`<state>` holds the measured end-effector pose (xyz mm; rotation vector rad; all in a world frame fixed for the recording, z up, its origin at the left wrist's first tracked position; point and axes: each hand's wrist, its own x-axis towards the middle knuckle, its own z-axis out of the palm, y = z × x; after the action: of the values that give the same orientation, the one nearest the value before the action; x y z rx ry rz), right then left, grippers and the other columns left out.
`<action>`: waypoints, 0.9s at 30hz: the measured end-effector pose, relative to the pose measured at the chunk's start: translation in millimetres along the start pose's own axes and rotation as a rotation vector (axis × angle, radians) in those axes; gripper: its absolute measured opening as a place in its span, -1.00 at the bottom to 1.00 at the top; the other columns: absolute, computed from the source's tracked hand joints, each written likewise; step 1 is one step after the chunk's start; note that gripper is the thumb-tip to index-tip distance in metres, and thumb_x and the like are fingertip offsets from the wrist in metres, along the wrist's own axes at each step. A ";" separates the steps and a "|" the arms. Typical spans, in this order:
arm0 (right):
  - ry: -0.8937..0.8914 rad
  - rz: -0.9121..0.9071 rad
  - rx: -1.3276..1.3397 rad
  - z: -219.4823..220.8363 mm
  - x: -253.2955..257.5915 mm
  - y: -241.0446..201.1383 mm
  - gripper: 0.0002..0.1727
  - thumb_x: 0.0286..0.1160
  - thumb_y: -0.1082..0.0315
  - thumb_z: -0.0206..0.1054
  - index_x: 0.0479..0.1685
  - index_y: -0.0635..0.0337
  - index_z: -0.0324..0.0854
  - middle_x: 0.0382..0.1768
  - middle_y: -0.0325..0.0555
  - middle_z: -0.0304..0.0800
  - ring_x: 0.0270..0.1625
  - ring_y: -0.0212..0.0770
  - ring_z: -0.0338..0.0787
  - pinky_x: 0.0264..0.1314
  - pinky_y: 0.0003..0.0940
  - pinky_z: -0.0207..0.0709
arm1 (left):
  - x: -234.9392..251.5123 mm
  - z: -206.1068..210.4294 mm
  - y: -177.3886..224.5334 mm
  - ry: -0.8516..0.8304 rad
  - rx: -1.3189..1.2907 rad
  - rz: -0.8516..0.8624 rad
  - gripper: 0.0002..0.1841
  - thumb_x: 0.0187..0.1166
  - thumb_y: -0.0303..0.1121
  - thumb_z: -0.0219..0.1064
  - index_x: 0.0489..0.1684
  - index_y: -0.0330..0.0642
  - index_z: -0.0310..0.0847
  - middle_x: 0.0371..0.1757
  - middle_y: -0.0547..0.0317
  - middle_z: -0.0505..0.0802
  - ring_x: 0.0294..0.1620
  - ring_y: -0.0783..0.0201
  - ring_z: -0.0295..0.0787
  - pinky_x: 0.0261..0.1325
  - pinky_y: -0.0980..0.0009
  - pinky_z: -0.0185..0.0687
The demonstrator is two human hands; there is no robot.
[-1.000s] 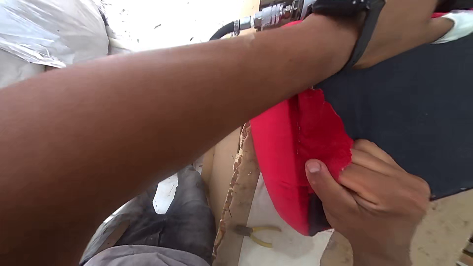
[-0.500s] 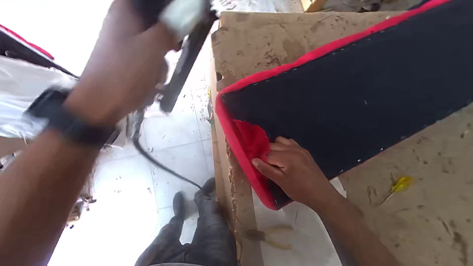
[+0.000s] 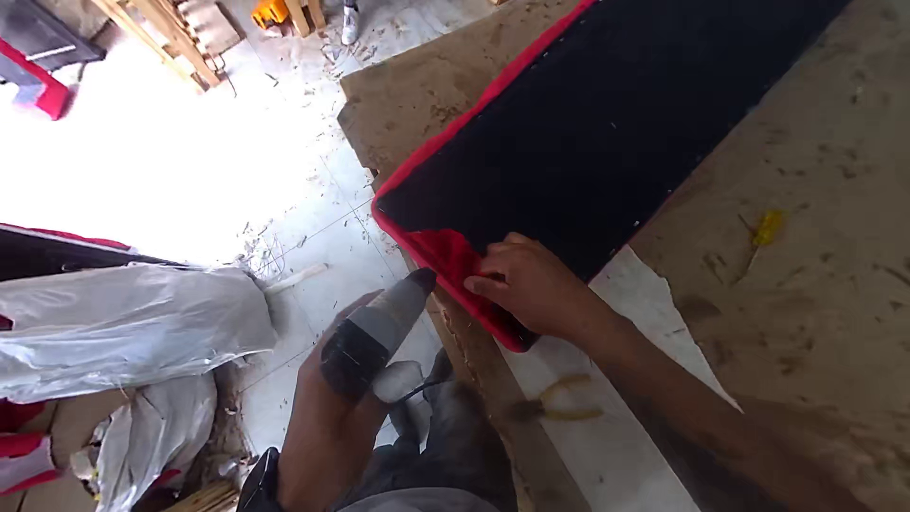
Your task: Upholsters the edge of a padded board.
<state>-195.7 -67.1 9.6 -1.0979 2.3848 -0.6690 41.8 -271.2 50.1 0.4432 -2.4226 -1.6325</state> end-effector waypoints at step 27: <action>0.024 -0.110 0.099 2.8 -6.7 22.0 -0.63 0.69 0.04 0.23 -0.42 0.03 0.75 -0.21 -0.22 0.76 0.06 -0.14 0.68 0.16 -0.01 0.48 | 41.2 40.6 39.7 -0.256 0.390 -0.157 -0.65 0.67 0.05 0.12 0.14 0.14 0.69 -0.55 0.11 0.75 -0.70 0.14 0.62 -0.65 0.24 0.60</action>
<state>-202.8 -50.0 -4.3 -1.1912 2.2978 -0.8322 -15.4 -236.3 71.0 0.5210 -2.9842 -1.3360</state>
